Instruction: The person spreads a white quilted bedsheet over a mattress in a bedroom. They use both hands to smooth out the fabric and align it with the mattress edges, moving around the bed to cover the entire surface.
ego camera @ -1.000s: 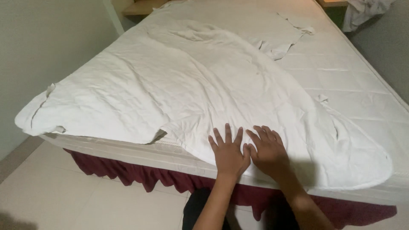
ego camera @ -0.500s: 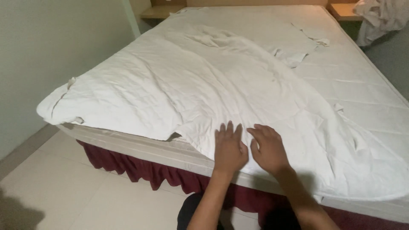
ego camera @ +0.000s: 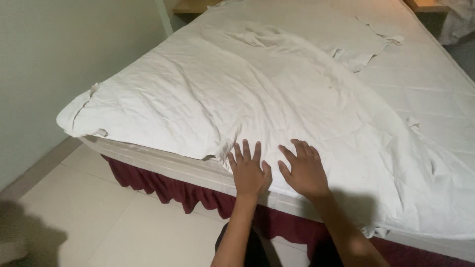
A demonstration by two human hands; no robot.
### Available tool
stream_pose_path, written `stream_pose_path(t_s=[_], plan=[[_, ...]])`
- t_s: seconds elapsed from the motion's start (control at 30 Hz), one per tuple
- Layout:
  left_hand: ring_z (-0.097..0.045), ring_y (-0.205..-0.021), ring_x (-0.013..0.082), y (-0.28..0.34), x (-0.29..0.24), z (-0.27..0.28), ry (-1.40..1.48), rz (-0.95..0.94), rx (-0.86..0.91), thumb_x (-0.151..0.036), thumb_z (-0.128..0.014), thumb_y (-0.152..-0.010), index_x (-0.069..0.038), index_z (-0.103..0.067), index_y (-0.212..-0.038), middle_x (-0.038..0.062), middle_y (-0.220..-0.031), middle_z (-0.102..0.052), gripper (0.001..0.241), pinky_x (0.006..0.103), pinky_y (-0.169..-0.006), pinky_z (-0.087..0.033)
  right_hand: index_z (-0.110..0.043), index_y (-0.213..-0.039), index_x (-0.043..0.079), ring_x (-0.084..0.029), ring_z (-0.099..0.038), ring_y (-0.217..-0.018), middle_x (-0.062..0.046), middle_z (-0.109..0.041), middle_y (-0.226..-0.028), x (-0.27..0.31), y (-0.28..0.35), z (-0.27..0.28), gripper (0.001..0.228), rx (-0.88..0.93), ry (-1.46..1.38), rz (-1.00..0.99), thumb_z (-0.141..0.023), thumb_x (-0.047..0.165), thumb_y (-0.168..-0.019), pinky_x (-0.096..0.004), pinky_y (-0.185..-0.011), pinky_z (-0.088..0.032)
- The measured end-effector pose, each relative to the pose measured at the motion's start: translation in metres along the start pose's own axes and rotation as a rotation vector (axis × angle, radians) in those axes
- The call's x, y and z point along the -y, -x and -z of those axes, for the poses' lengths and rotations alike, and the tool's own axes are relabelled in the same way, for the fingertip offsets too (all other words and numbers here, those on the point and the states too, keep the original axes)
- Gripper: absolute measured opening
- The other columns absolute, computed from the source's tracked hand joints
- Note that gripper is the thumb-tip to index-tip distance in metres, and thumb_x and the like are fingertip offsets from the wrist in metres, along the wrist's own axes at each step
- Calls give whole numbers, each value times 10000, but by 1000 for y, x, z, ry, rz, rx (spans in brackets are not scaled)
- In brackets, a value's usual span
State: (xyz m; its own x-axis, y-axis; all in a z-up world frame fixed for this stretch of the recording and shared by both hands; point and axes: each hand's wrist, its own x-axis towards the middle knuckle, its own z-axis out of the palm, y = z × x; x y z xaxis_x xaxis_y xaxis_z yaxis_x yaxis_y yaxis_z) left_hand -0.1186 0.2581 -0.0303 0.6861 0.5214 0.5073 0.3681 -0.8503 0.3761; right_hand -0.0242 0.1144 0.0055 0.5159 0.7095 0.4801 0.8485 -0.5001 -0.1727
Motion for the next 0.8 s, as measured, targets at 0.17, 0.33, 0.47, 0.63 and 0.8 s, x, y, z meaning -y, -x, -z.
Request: stream_pose_path(t_s=[0.17,0.33,0.47,0.63,0.8], plan=[[-165,-1524,506,11,-16,4,45,31,29,-316,-498,-888,-108,-494,-1516,289,-1615,-313,662,640,-1210,-67,-629,-1377,184,-347,-431,-1401,-175,-508,-1468,-1,11,11,476,-16,-13,-8,-584,376,-944,-513,-1143,-319],[-132,-1524,540,20,-26,5,81,32,33,-317,-484,-928,-60,-476,-1523,329,-1612,-279,648,641,-1214,-47,-623,-1393,185,-350,-446,-1377,-172,-503,-1465,-5,18,12,479,0,4,-1,-581,358,-949,-514,-1122,-335],[-127,-1497,575,24,-27,0,55,3,9,-322,-491,-941,-18,-469,-1511,348,-1604,-279,647,648,-1199,-49,-624,-1388,184,-362,-436,-1381,-174,-504,-1466,-4,18,13,472,-25,9,-10,-584,342,-944,-516,-1120,-330],[-201,-1489,545,24,-42,26,135,36,149,-310,-517,-929,73,-451,-1473,324,-1553,-380,669,652,-1199,-87,-626,-1372,120,-386,-470,-1375,-201,-549,-1446,-10,29,17,480,-55,-104,-43,-621,285,-921,-502,-1117,-375],[-335,-1449,515,12,-54,38,132,-72,99,-262,-530,-920,76,-510,-1435,322,-1500,-467,616,662,-1175,-191,-629,-1356,77,-394,-512,-1335,-215,-582,-1409,-8,24,43,479,-87,-140,-77,-638,252,-911,-505,-1095,-406]])
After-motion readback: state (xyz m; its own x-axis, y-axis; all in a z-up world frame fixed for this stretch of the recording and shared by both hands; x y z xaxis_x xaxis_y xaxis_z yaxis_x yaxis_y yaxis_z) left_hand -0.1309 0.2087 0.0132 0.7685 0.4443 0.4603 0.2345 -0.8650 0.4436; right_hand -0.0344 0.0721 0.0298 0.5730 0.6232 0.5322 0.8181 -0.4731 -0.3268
